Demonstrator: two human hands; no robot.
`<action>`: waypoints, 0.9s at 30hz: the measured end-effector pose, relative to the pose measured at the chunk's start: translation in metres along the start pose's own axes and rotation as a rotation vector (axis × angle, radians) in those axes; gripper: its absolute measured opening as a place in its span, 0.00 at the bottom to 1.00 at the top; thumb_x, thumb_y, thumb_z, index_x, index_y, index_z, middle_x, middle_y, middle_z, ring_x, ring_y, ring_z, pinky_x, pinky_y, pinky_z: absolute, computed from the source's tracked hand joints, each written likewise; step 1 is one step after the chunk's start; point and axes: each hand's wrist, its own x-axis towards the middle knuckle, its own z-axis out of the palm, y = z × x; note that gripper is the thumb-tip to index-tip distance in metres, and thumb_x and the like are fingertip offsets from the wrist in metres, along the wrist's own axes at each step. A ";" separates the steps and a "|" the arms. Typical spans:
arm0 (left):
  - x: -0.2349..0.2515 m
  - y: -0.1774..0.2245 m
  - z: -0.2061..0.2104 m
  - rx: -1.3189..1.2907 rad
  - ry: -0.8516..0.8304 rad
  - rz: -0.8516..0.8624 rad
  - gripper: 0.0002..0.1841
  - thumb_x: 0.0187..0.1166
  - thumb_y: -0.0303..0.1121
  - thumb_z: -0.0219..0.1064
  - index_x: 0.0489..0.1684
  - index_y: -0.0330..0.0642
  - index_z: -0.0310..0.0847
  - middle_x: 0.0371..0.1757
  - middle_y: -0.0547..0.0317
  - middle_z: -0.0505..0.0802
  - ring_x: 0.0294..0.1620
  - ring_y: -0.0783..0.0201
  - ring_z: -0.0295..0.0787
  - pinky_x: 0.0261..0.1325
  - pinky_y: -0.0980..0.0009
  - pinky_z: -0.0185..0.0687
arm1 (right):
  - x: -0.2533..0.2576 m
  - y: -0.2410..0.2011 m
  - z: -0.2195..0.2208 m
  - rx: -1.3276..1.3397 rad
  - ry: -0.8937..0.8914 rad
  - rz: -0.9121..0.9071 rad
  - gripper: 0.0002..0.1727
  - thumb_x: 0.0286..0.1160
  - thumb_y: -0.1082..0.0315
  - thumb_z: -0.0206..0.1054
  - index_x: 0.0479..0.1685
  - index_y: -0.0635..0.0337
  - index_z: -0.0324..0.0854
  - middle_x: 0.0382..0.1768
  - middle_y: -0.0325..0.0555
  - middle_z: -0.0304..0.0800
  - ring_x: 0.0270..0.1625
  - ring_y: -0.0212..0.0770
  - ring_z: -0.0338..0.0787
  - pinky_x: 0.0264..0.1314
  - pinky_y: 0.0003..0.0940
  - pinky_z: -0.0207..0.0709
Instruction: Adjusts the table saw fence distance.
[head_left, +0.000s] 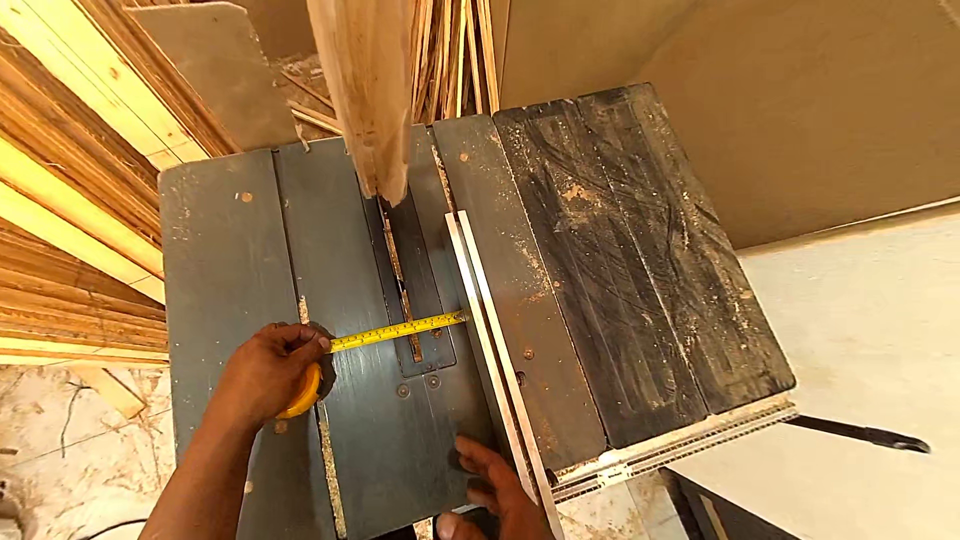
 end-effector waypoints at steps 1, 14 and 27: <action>0.000 0.001 0.000 -0.005 -0.001 -0.004 0.05 0.80 0.44 0.74 0.39 0.59 0.94 0.46 0.61 0.91 0.42 0.58 0.89 0.44 0.47 0.85 | -0.001 -0.001 0.002 0.017 -0.021 -0.004 0.45 0.68 0.52 0.80 0.84 0.63 0.68 0.81 0.53 0.75 0.78 0.47 0.80 0.73 0.47 0.84; 0.000 -0.001 -0.001 -0.012 -0.013 0.009 0.06 0.80 0.45 0.73 0.40 0.57 0.93 0.48 0.59 0.91 0.42 0.56 0.89 0.44 0.45 0.85 | 0.002 -0.003 -0.002 -0.010 -0.008 -0.040 0.45 0.69 0.51 0.80 0.85 0.63 0.66 0.81 0.51 0.75 0.77 0.45 0.82 0.69 0.45 0.87; 0.000 -0.001 0.000 -0.020 0.001 0.004 0.06 0.80 0.45 0.74 0.38 0.60 0.93 0.46 0.62 0.91 0.41 0.59 0.89 0.42 0.46 0.85 | -0.001 0.001 0.003 -0.045 0.027 -0.113 0.45 0.69 0.52 0.80 0.84 0.65 0.67 0.85 0.55 0.69 0.82 0.47 0.77 0.74 0.48 0.83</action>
